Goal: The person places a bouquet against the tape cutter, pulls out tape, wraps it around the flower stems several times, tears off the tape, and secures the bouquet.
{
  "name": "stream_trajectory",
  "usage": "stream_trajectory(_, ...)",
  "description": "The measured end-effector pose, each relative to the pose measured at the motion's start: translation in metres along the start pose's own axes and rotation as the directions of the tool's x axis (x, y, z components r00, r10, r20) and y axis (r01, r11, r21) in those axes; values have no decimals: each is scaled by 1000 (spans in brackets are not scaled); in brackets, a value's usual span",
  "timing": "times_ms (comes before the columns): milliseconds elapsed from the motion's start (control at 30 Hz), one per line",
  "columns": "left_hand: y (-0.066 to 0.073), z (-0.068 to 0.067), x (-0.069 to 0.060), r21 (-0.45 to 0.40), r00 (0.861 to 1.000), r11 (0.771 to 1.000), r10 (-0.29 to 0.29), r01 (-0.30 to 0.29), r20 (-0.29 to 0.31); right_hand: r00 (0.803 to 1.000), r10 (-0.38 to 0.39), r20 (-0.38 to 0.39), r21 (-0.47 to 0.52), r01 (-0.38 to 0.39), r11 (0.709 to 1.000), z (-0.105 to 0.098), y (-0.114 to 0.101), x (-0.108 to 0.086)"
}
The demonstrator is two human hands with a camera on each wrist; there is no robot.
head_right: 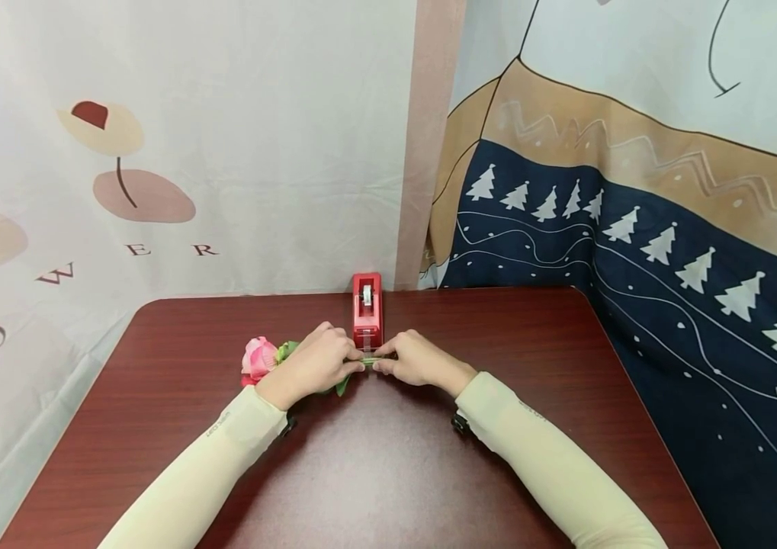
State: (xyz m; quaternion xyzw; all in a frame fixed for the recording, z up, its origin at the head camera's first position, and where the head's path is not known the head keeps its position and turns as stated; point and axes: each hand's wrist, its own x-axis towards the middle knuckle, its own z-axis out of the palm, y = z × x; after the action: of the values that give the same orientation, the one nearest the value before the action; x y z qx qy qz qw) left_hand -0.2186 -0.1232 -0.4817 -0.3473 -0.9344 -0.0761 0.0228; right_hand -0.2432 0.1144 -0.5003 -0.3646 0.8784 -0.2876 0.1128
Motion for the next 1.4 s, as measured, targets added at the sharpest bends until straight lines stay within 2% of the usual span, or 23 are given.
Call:
stream_trajectory(133, 0, -1, 1, 22, 1000, 1000, -4, 4, -15, 997, -9, 76, 15, 8, 1000, -5, 1, 3)
stream_trajectory(267, 0, -2, 1, 28, 1000, 999, -16, 17, -23, 994, -40, 106, 17, 38, 999, -7, 3, 5)
stream_trajectory(433, 1, -3, 0, 17, 999, 999, -30, 30, -25, 995, -76, 70, -17, 78, 997, -2, 6, 3)
stream_trajectory(800, 4, -5, 0, -9, 997, 997, -71, 71, 10, 994, -104, -29, -141, 99, 985, 9, 9, -2)
stream_trajectory(967, 3, -8, 0, -53, 994, 995, -84, 88, 70, 989, -137, -62, -185, 124, 975, 8, 4, -4)
stream_trajectory(1000, 2, -8, 0, -69, 992, 993, -87, 93, 88, 985, -160, -70, -190, 144, 971, 12, 11, -3)
stream_trajectory(1100, -1, -12, 1, -109, 985, 988, -93, 109, 143, 977, -189, -96, -214, 165, 963, 14, 11, -5)
stream_trajectory(1200, -3, -19, 4, -149, 974, 981, -92, 124, 208, 972, -202, -117, -241, 169, 956, 16, 13, -6)
stream_trajectory(1267, -4, -24, 5, -165, 965, 977, -89, 133, 248, 974, -186, -128, -267, 147, 953, 14, 5, -8)
stream_trajectory(1400, 0, -34, 4, -115, 946, 982, -108, 149, 304, 974, -174, -145, -277, 129, 952, 16, 5, -9)
